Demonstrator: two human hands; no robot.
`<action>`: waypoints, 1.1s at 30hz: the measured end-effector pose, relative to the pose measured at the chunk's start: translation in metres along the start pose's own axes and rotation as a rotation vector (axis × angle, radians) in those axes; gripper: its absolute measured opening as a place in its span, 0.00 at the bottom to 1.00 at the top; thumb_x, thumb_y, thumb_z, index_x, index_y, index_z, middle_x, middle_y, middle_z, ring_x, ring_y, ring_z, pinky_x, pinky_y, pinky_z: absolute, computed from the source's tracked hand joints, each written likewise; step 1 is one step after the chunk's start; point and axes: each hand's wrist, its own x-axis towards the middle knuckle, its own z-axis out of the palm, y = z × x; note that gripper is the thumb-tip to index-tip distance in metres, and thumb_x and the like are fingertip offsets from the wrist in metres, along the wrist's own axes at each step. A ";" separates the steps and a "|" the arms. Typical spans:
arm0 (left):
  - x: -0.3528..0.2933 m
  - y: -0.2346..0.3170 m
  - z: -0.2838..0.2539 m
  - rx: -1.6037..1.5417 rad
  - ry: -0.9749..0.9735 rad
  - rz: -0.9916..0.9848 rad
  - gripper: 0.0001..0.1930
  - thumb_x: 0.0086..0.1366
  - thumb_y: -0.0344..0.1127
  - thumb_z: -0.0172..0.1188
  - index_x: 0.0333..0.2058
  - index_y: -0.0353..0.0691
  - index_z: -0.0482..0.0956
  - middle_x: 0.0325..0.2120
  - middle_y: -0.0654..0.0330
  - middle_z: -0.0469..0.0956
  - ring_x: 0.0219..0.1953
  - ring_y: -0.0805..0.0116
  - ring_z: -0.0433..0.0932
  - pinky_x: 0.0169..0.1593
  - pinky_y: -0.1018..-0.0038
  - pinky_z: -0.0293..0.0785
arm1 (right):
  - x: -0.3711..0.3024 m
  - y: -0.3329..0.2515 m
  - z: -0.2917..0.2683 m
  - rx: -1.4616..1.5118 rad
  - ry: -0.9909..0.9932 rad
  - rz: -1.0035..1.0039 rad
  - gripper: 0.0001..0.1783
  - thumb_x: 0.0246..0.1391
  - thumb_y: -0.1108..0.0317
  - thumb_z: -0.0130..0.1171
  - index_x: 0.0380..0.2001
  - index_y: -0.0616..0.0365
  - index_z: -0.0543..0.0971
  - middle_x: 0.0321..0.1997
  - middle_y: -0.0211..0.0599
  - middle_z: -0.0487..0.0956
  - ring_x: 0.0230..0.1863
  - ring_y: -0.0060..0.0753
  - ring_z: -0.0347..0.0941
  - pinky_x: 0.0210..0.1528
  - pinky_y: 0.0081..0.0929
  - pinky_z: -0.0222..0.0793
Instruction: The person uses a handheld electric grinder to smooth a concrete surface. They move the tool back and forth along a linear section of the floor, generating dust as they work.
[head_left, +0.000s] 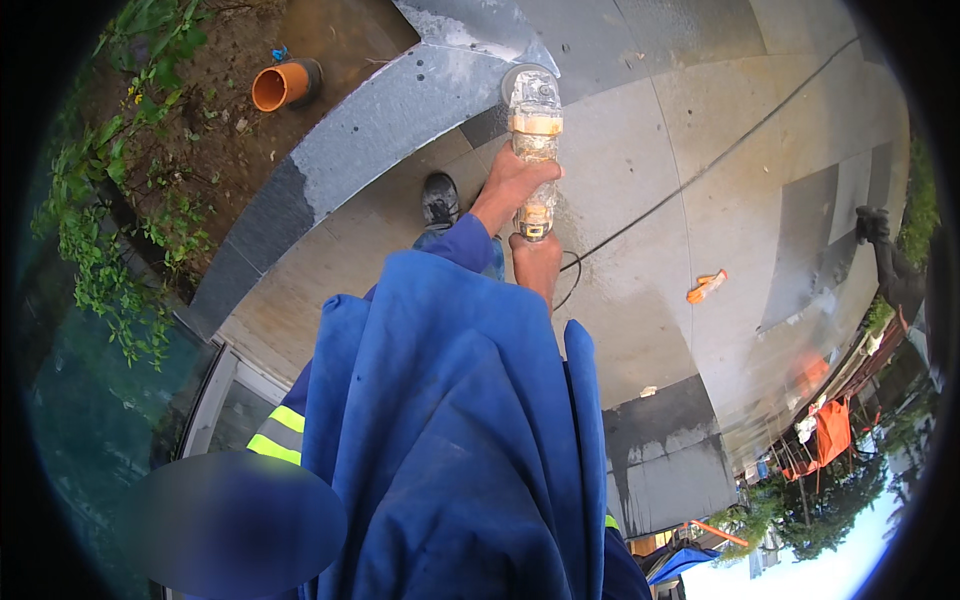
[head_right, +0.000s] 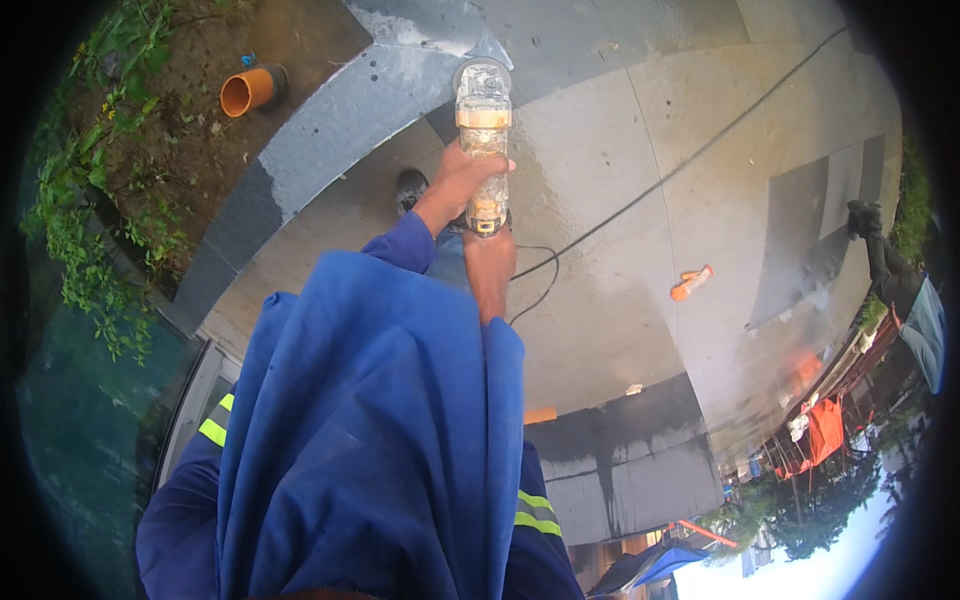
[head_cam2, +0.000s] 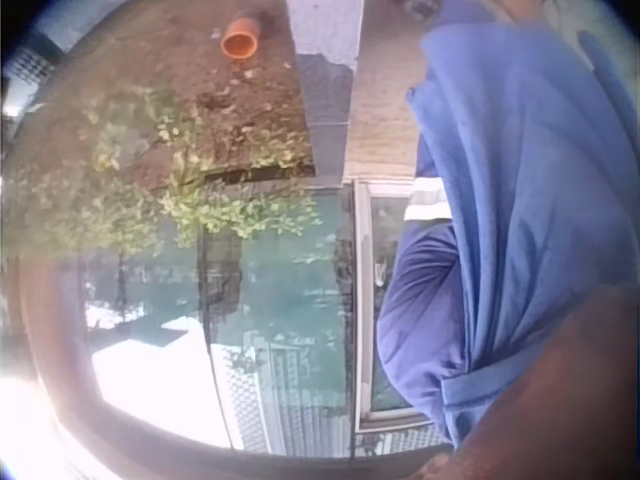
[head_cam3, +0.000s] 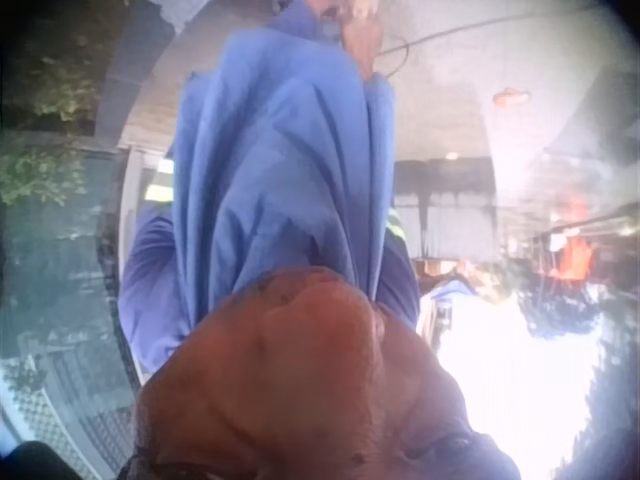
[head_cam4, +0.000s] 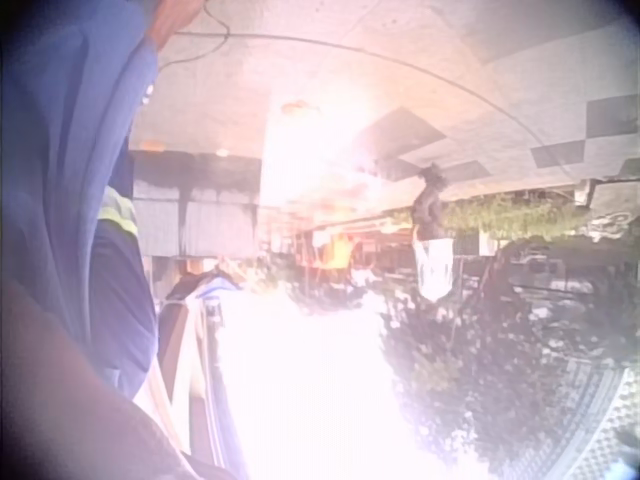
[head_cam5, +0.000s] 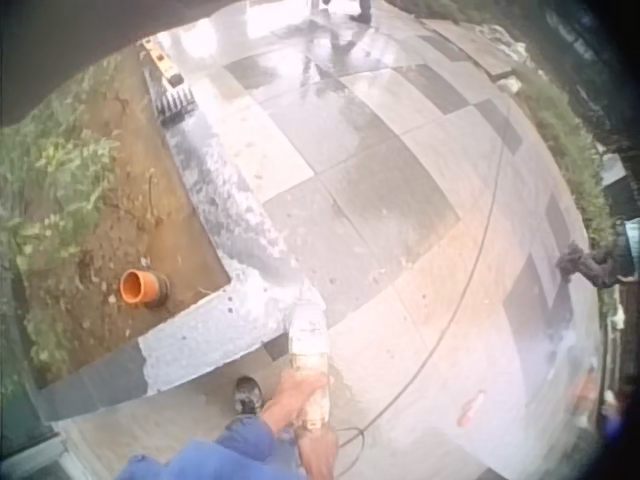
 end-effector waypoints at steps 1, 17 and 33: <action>0.000 0.004 -0.002 -0.016 0.010 0.004 0.27 0.54 0.30 0.73 0.53 0.34 0.76 0.40 0.58 0.79 0.41 0.66 0.80 0.45 0.65 0.79 | 0.004 0.000 0.005 -0.001 0.021 -0.045 0.19 0.44 0.69 0.65 0.41 0.68 0.82 0.34 0.55 0.85 0.38 0.52 0.82 0.44 0.45 0.74; -0.001 0.016 -0.023 0.039 0.037 0.000 0.27 0.55 0.32 0.73 0.52 0.35 0.75 0.41 0.58 0.78 0.42 0.65 0.80 0.45 0.63 0.79 | 0.000 -0.001 0.032 -0.060 0.049 -0.071 0.25 0.45 0.64 0.69 0.46 0.64 0.81 0.40 0.61 0.85 0.46 0.66 0.82 0.49 0.55 0.75; 0.006 -0.006 0.024 0.134 -0.007 -0.014 0.26 0.50 0.32 0.75 0.49 0.34 0.78 0.40 0.56 0.83 0.41 0.66 0.82 0.48 0.66 0.79 | -0.002 0.003 -0.004 0.069 0.072 0.064 0.20 0.45 0.67 0.67 0.42 0.66 0.82 0.35 0.58 0.85 0.40 0.60 0.83 0.44 0.49 0.75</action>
